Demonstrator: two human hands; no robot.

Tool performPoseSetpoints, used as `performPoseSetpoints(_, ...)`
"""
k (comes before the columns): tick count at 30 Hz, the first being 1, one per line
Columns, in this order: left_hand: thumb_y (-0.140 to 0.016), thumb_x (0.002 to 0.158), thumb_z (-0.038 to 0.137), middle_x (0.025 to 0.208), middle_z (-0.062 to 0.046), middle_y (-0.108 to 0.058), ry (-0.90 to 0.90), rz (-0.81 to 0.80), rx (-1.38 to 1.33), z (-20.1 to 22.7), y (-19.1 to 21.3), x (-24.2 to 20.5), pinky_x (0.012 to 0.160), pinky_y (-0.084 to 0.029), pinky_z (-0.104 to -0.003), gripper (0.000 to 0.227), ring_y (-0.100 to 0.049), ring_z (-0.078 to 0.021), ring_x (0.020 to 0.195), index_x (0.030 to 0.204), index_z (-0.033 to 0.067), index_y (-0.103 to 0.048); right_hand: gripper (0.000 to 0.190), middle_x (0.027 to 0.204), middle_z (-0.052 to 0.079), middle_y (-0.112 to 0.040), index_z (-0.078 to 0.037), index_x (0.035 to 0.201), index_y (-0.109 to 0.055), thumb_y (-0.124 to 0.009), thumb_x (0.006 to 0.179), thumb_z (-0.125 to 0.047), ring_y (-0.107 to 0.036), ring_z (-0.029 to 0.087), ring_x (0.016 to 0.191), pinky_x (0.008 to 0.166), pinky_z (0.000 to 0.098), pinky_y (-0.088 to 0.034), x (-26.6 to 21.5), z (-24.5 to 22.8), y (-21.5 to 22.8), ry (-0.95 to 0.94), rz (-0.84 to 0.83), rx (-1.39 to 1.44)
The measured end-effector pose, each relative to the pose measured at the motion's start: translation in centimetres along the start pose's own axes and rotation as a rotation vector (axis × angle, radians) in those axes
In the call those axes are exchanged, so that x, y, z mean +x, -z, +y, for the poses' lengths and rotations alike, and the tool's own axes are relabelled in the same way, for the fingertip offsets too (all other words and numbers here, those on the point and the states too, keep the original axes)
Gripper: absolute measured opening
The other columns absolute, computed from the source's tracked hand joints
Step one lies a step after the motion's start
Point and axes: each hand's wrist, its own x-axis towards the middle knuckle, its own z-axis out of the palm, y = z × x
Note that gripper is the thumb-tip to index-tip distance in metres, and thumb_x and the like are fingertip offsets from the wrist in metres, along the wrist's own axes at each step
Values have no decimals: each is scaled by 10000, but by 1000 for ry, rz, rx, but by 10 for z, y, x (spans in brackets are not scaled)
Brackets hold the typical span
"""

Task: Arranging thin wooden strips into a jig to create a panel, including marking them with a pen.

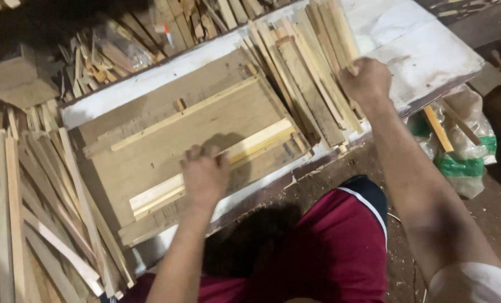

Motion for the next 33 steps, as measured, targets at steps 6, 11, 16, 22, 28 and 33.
performPoseSetpoints(6,-653,931,401,1049,-189,-641,-26,-268,-44,63,-35,31,932,-469,-516,346,-620,-400,1070,1074,97,-736,181,825,126,-766,-360,996,-807,-661,896,-398,-737,428,784,736,460,-615,47,98,-34,-21,37,-456)
performPoseSetpoints(11,-620,976,403,1093,-164,-588,-23,-374,-175,70,-17,32,961,-445,-478,437,-572,-372,1130,1248,65,-674,181,863,-4,-739,-380,1058,-785,-697,901,-365,-735,322,835,749,439,-603,51,112,-32,-4,74,-290)
performPoseSetpoints(16,-682,933,264,1139,-248,-627,124,-114,-364,36,22,25,910,-523,-539,461,-632,-479,1094,1338,55,-613,179,1000,200,-736,-55,1190,-748,-715,1020,-101,-716,271,904,731,386,-582,-45,-28,11,346,-47,344)
performPoseSetpoints(22,-743,924,213,1202,-303,-561,322,337,-162,-68,60,12,976,-502,-569,544,-596,-527,1172,1357,-10,-501,127,939,154,-769,-77,1058,-795,-762,938,-94,-727,334,902,772,442,-556,-95,-111,-36,776,-241,377)
performPoseSetpoints(28,-662,981,280,1081,-180,-629,380,221,14,-170,58,-29,984,-489,-519,278,-636,-438,1094,1209,121,-660,128,898,39,-778,-177,993,-803,-770,902,-262,-704,281,924,872,380,-540,-110,-161,-106,1034,-426,184)
performPoseSetpoints(33,-672,976,405,818,-18,-709,424,66,78,-180,56,-53,849,-543,-357,233,-718,-237,847,898,215,-781,290,931,69,-778,-191,1011,-806,-619,968,-408,-677,317,1032,1000,426,-505,-122,-173,-92,800,-701,-72)
